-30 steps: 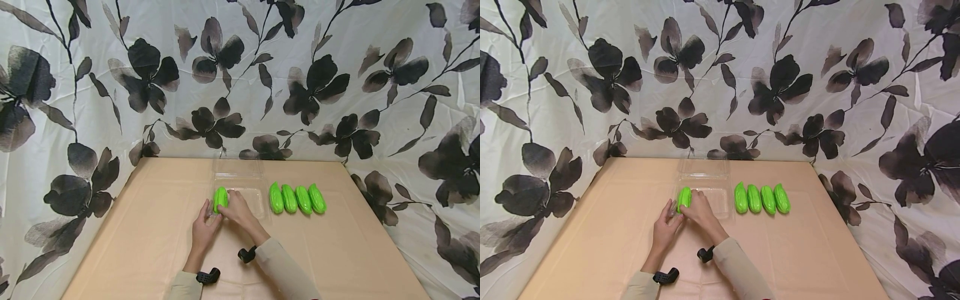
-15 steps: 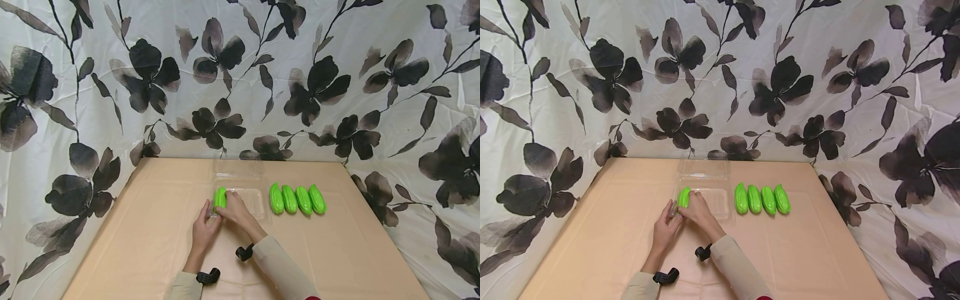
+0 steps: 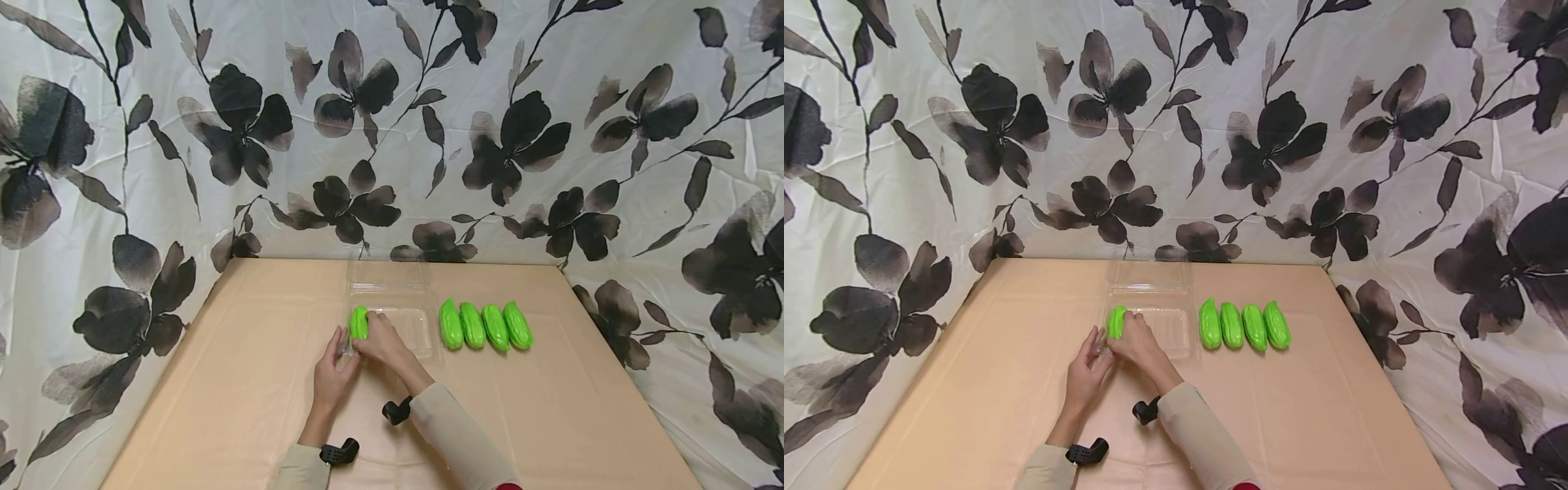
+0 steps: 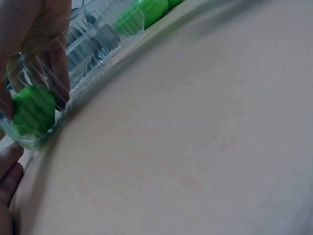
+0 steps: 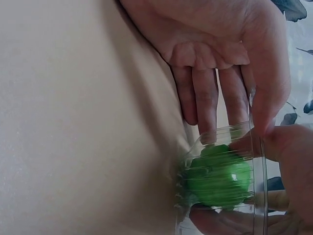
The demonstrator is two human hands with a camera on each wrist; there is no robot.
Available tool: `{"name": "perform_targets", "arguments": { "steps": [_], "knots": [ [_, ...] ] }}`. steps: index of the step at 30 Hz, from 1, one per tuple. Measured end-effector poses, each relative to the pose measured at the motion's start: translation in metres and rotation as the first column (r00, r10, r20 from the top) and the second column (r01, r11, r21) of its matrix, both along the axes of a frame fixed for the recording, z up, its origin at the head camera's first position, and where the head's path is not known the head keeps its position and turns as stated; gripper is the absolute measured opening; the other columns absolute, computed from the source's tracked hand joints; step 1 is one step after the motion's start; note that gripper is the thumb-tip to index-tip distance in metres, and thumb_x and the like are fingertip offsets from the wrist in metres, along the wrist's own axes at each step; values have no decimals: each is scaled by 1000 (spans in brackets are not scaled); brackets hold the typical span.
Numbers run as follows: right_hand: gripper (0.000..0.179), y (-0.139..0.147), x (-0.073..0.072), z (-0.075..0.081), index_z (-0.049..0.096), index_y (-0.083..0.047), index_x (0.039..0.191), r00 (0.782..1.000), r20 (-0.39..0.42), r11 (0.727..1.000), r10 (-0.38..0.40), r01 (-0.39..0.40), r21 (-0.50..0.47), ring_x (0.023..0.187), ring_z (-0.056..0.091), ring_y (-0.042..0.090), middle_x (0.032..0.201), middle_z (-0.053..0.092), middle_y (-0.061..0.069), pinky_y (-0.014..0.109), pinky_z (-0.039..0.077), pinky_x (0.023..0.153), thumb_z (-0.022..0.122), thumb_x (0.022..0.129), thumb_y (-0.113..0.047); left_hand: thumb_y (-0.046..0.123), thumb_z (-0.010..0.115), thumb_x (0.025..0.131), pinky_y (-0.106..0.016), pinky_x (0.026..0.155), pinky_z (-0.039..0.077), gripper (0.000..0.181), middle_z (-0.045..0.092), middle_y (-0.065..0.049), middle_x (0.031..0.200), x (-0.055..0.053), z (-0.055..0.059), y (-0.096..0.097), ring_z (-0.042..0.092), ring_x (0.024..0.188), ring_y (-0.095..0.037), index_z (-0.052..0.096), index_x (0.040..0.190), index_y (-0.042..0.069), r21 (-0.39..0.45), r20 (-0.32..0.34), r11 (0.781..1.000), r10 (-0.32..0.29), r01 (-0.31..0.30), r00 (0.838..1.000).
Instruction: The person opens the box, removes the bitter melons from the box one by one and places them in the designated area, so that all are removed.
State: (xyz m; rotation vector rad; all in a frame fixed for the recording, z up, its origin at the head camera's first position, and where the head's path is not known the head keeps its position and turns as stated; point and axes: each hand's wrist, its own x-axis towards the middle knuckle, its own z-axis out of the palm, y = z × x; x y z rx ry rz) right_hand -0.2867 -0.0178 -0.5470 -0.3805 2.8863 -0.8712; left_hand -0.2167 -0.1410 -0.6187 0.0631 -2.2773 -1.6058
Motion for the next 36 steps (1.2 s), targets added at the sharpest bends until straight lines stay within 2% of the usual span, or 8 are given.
{"name": "perform_targets", "arguments": {
  "steps": [7,12,16,25,36],
  "knots": [
    [72,-1,1,-1,48,3,140,1000,2,1000,-6,6,-6,80,56,19,117,57,18,27,51,65,76,79,-24,26,71,90,-56,116,38,71,52,-14,149,0,-2,-1,51,137,-36,41,153,8,7,5,1000,-3,3,1000],
    [68,1,4,-1,50,2,138,1000,-30,1000,-8,7,-15,82,57,21,120,57,20,28,52,66,74,80,-23,25,73,90,-53,116,39,72,53,-11,149,2,-1,-1,56,133,-34,42,153,9,28,1,1000,-10,10,1000],
    [66,4,4,1,50,1,138,999,-48,1000,-17,16,-20,85,57,21,122,56,20,29,52,69,73,81,-23,24,73,89,-55,116,38,72,53,-12,149,3,0,-1,54,135,-37,42,152,9,25,-2,1000,-9,9,1000],
    [66,10,6,1,50,1,138,997,-66,997,-41,36,-65,83,55,19,120,57,19,27,49,66,72,80,-22,23,71,90,-51,117,37,71,54,-10,149,2,-1,-4,54,136,-34,40,153,8,16,-9,1000,-20,20,1000],
    [66,23,7,10,50,2,139,994,-85,993,-68,59,-101,87,55,20,114,58,16,30,52,72,69,80,-20,20,70,92,-48,117,38,69,55,-8,148,2,-2,-4,54,136,-30,40,152,6,-12,-32,1000,-22,22,999]
  ]
}}
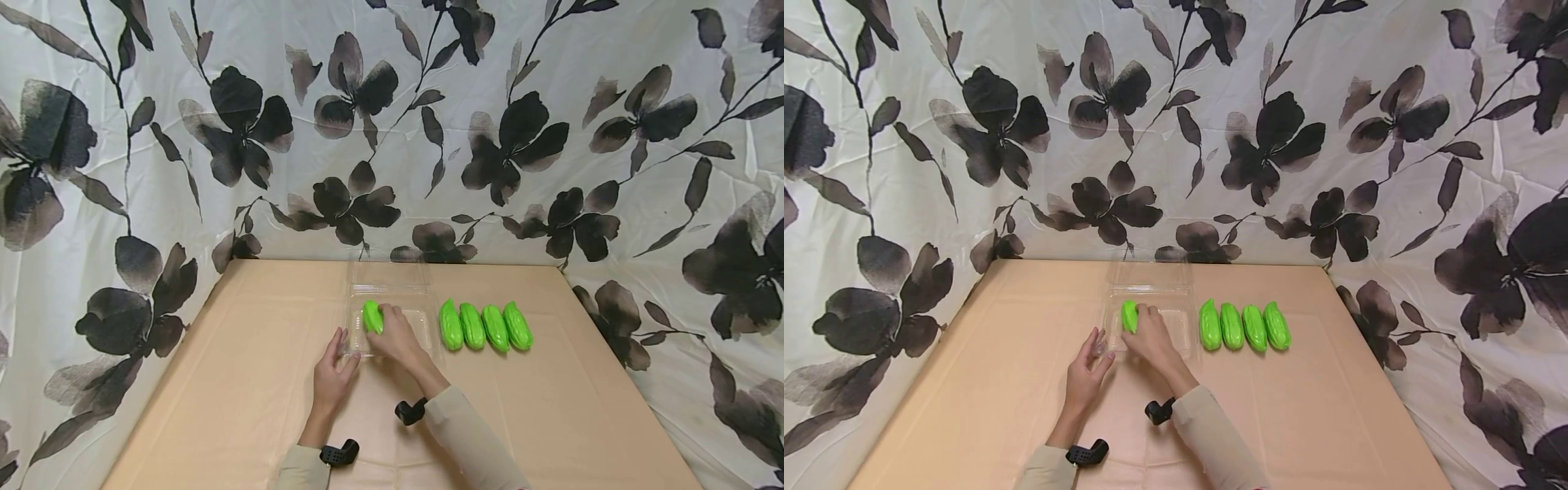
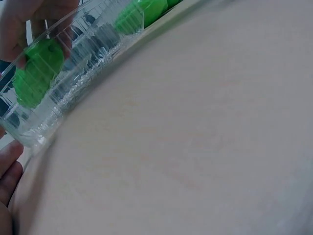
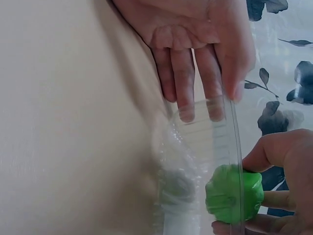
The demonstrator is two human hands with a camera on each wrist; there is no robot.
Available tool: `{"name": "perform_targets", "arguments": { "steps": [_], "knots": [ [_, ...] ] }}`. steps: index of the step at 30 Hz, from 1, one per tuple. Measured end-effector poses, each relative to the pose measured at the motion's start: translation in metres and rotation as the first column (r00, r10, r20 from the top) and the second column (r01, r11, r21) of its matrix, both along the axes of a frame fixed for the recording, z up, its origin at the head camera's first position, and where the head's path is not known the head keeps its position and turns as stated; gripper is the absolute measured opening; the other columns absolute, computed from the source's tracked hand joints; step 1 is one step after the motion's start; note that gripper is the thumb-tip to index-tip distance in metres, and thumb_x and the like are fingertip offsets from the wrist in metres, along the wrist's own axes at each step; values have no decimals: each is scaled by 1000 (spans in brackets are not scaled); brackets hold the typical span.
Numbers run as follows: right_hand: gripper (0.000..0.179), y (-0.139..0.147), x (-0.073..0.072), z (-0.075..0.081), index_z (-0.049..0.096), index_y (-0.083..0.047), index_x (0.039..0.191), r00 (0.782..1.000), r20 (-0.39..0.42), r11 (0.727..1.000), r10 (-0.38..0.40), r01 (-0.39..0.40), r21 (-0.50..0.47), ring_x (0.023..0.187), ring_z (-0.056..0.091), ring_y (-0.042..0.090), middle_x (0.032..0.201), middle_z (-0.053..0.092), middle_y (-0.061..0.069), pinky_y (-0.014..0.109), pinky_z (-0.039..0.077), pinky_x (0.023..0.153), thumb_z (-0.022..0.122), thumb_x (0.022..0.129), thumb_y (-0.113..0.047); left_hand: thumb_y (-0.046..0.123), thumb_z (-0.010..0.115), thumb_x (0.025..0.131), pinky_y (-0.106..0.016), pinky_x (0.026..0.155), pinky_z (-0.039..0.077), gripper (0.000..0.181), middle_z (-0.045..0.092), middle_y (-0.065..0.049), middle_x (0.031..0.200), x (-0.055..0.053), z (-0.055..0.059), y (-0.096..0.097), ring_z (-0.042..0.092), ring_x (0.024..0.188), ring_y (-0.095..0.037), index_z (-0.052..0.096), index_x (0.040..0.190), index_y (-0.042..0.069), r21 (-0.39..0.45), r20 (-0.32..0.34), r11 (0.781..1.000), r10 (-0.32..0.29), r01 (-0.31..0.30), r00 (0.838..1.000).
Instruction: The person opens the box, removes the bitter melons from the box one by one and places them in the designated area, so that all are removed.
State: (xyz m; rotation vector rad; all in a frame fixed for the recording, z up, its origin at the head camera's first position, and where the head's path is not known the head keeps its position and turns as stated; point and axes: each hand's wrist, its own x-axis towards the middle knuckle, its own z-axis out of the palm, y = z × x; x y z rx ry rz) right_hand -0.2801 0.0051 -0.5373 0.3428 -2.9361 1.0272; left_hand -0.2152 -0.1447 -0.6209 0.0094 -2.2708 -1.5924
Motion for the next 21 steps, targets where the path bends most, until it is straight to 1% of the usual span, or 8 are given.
{"name": "perform_targets", "arguments": {
  "steps": [6,12,16,21],
  "knots": [
    [67,8,1,1,49,2,140,1000,-6,1000,-14,14,-23,87,55,20,114,58,15,29,51,72,68,79,-19,20,69,92,-50,116,39,68,55,-9,148,0,0,-1,55,135,-32,40,152,6,-8,-3,1000,-1,1,1000],
    [69,16,2,2,48,2,141,999,-8,998,-35,35,-45,91,57,22,118,59,16,32,53,76,69,79,-20,20,69,93,-50,112,44,68,55,-10,148,0,0,-1,58,131,-33,40,152,5,-5,-20,1000,-9,9,1000],
    [71,21,2,3,47,2,142,999,-7,997,-47,46,-58,93,58,22,117,60,16,33,55,77,70,79,-21,20,71,92,-49,113,44,69,55,-9,148,1,0,-1,59,131,-32,40,152,6,4,-10,1000,-9,9,1000],
    [70,27,3,6,48,2,141,998,-29,995,-62,59,-76,92,59,23,114,62,16,34,55,77,70,79,-20,21,71,92,-49,113,43,69,55,-9,148,1,0,-1,58,132,-32,40,152,5,9,-10,1000,-13,13,1000]
  ]
}}
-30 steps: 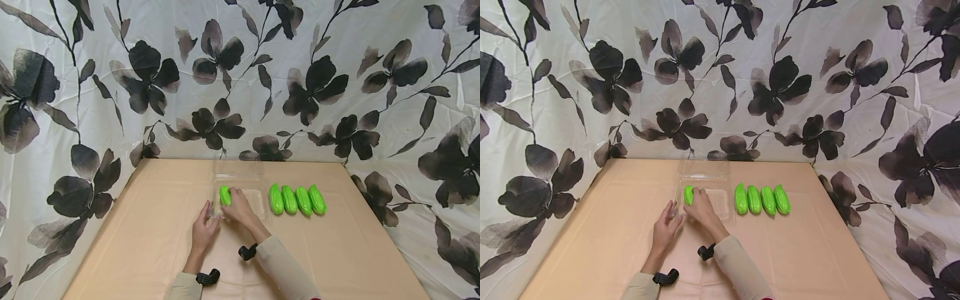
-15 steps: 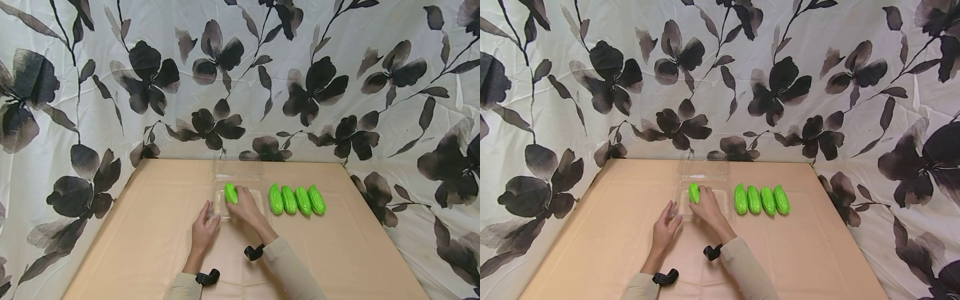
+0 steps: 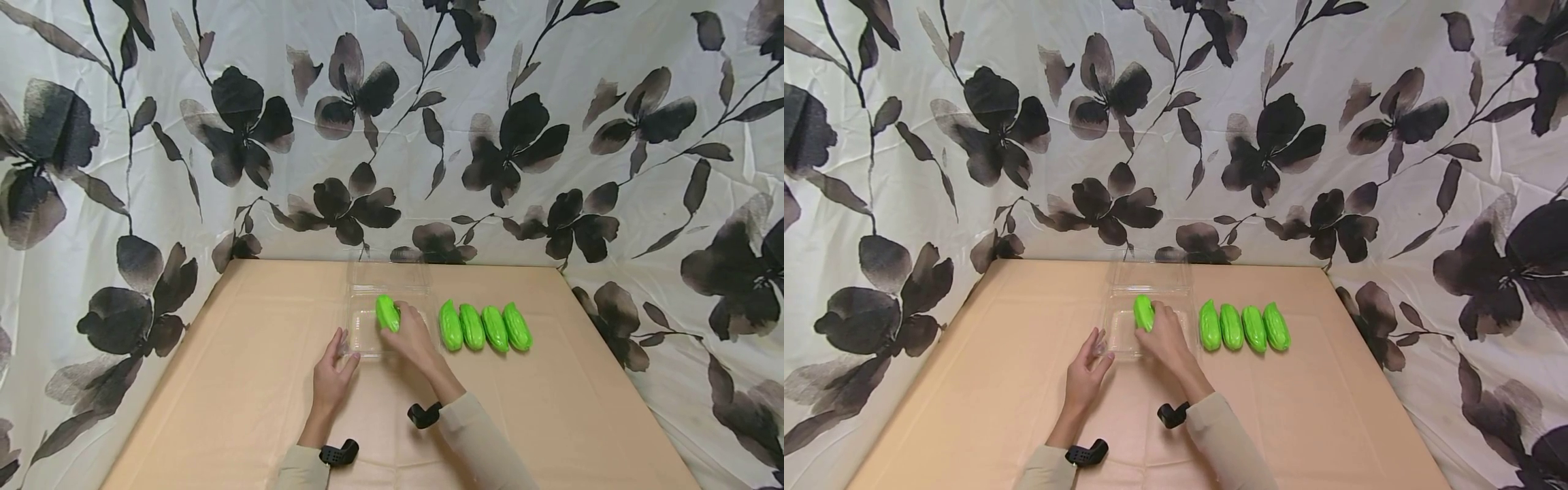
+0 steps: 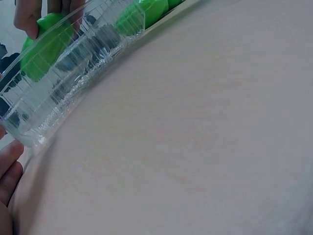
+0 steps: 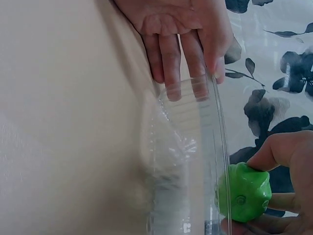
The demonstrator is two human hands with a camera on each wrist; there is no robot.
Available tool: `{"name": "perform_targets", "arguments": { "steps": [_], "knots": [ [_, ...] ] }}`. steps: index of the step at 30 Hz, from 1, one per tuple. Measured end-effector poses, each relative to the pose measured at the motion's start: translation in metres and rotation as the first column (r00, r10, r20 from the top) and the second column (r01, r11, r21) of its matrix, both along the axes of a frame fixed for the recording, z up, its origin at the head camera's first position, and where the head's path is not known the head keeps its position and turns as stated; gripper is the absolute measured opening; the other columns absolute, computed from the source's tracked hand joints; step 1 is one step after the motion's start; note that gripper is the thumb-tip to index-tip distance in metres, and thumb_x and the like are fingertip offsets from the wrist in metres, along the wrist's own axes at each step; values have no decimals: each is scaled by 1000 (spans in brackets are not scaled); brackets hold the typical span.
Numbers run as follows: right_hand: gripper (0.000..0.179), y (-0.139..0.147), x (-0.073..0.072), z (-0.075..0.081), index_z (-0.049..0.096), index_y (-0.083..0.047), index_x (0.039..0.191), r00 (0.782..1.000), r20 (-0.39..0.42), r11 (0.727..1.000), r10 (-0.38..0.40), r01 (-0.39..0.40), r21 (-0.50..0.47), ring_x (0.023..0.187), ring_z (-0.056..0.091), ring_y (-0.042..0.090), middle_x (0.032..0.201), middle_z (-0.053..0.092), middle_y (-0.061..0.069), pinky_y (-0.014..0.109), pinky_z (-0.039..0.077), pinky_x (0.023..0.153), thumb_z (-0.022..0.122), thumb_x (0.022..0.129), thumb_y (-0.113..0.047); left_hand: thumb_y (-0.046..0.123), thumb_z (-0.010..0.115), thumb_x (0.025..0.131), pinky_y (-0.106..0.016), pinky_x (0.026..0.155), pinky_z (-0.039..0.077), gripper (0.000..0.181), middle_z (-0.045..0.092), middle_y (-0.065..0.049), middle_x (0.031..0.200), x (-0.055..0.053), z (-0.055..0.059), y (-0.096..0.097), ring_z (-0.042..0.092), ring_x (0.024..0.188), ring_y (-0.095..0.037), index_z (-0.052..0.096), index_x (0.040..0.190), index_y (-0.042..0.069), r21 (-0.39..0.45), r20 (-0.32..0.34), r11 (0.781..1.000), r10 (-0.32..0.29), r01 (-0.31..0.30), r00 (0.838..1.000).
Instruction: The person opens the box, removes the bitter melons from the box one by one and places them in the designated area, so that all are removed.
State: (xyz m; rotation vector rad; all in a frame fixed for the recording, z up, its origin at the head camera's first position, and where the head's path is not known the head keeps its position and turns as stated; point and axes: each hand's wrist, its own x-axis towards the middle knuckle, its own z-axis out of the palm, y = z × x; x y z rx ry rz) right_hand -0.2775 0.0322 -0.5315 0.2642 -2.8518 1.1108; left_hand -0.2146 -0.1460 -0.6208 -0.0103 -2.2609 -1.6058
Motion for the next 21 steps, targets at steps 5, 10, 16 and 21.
{"name": "perform_targets", "arguments": {
  "steps": [5,10,16,21],
  "knots": [
    [69,6,-1,2,49,2,142,1000,-13,1000,-23,23,12,95,59,24,116,63,17,36,56,80,70,80,-21,22,70,92,-49,113,43,69,54,-10,149,0,0,0,56,134,-33,40,152,5,2,4,1000,-6,6,1000],
    [69,13,-1,7,50,2,141,999,-29,999,-40,40,24,99,61,27,120,63,19,40,57,85,71,80,-23,21,70,92,-48,109,48,69,55,-10,148,0,0,0,58,131,-32,40,152,4,6,-1,1000,-7,7,1000],
    [67,20,1,11,50,4,140,998,-47,999,-45,44,-11,105,62,31,125,62,23,45,57,89,72,82,-21,20,69,93,-49,111,44,67,55,-11,148,0,0,1,58,131,-32,40,152,4,-1,5,1000,0,0,1000],
    [69,26,1,12,49,4,141,998,-42,998,-50,48,-41,104,60,31,125,61,23,45,56,89,72,81,-19,20,69,93,-49,113,41,68,55,-11,148,-1,1,1,57,133,-32,40,152,4,1,3,1000,1,-1,1000]
  ]
}}
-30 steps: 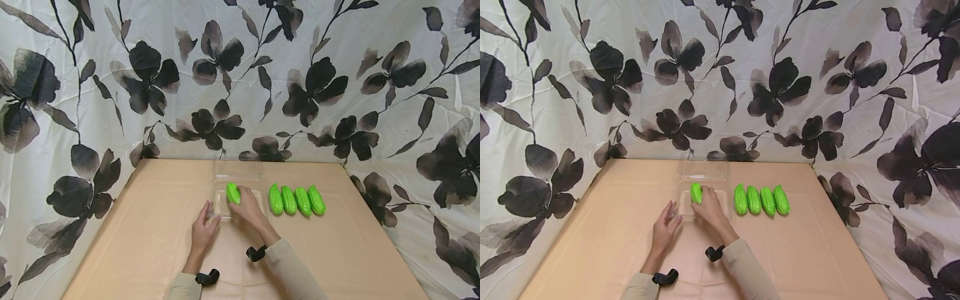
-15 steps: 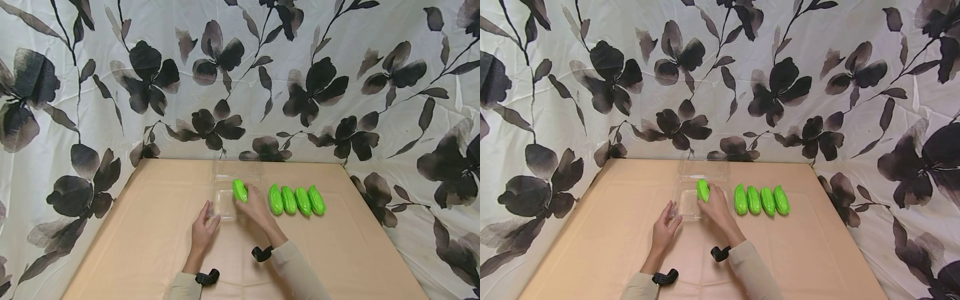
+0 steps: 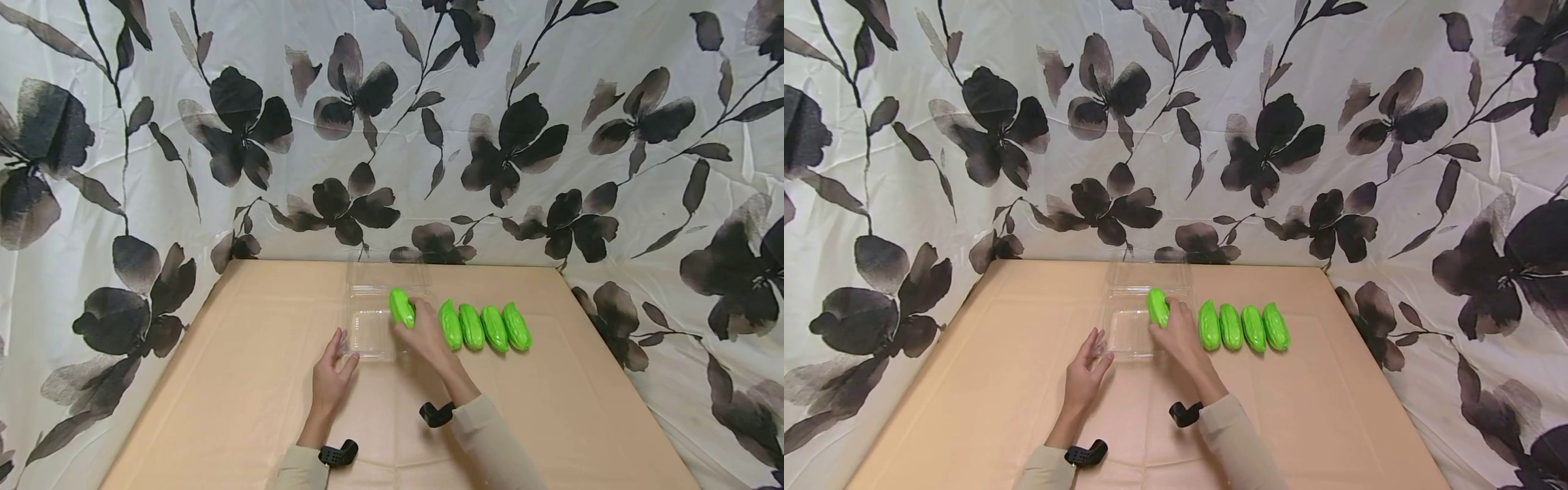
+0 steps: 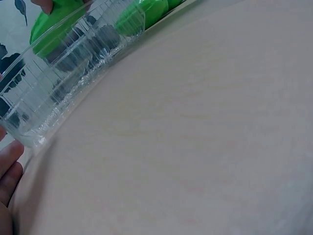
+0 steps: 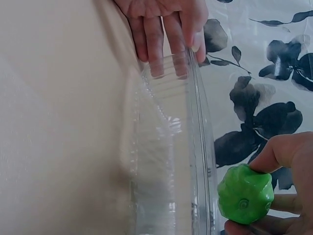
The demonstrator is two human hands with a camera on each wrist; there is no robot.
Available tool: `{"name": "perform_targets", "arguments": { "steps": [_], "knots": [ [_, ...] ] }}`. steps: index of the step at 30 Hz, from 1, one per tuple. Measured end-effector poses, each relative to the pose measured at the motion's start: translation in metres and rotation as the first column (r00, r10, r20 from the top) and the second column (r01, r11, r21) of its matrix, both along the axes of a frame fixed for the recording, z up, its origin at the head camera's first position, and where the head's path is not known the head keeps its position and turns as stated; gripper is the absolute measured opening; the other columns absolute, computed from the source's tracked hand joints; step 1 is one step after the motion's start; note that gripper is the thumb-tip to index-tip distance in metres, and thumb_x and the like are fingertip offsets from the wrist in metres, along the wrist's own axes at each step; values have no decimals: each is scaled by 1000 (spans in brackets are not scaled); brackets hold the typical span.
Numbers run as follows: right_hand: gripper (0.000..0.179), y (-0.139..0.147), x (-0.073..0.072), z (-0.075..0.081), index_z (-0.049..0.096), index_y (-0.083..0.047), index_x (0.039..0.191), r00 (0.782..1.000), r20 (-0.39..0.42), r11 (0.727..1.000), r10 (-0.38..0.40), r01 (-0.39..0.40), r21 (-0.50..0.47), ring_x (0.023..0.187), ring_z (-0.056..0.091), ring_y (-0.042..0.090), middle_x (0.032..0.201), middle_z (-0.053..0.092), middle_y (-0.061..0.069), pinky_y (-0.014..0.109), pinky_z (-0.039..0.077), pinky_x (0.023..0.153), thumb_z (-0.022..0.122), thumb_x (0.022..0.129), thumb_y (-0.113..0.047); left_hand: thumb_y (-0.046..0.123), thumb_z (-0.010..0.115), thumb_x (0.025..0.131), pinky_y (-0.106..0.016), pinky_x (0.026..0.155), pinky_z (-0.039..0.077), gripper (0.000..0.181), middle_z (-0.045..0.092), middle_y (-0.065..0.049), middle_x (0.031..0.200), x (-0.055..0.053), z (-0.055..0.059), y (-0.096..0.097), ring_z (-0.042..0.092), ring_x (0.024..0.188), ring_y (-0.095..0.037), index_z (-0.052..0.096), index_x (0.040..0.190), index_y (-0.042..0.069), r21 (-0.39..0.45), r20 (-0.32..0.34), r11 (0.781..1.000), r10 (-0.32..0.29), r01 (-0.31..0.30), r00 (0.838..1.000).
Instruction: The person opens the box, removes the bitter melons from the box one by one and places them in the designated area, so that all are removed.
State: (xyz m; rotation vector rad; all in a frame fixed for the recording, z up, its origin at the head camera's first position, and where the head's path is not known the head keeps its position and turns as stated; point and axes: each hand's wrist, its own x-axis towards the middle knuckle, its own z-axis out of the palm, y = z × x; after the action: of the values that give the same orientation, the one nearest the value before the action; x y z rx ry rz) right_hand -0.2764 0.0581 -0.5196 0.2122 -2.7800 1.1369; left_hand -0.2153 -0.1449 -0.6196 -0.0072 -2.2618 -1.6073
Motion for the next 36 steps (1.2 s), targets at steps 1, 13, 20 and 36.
{"name": "perform_targets", "arguments": {
  "steps": [1,13,20,36],
  "knots": [
    [69,1,0,0,48,4,141,1000,1,1000,-2,2,-2,103,60,30,124,61,22,45,56,88,71,81,-19,20,69,93,-48,114,41,68,55,-11,148,0,0,0,56,134,-31,40,152,4,3,0,1000,0,0,1000],
    [68,12,1,3,50,1,140,1000,-19,1000,-16,16,26,104,59,28,125,61,20,42,54,88,69,79,-20,22,70,92,-49,114,40,69,56,-12,146,0,-1,0,58,132,-31,41,152,4,-2,-10,1000,7,-7,1000],
    [68,18,3,6,50,0,142,999,-22,998,-34,35,44,107,58,28,129,61,19,44,53,89,68,79,-20,20,70,92,-50,111,43,67,58,-11,145,0,-1,1,61,129,-31,42,151,4,-7,-18,1000,12,-13,1000],
    [66,29,3,8,51,1,140,998,-41,998,-49,50,38,110,60,32,132,61,21,45,54,90,68,80,-22,20,69,94,-49,109,46,66,56,-13,146,1,0,1,60,130,-33,41,152,4,23,-19,1000,-1,1,1000]
  ]
}}
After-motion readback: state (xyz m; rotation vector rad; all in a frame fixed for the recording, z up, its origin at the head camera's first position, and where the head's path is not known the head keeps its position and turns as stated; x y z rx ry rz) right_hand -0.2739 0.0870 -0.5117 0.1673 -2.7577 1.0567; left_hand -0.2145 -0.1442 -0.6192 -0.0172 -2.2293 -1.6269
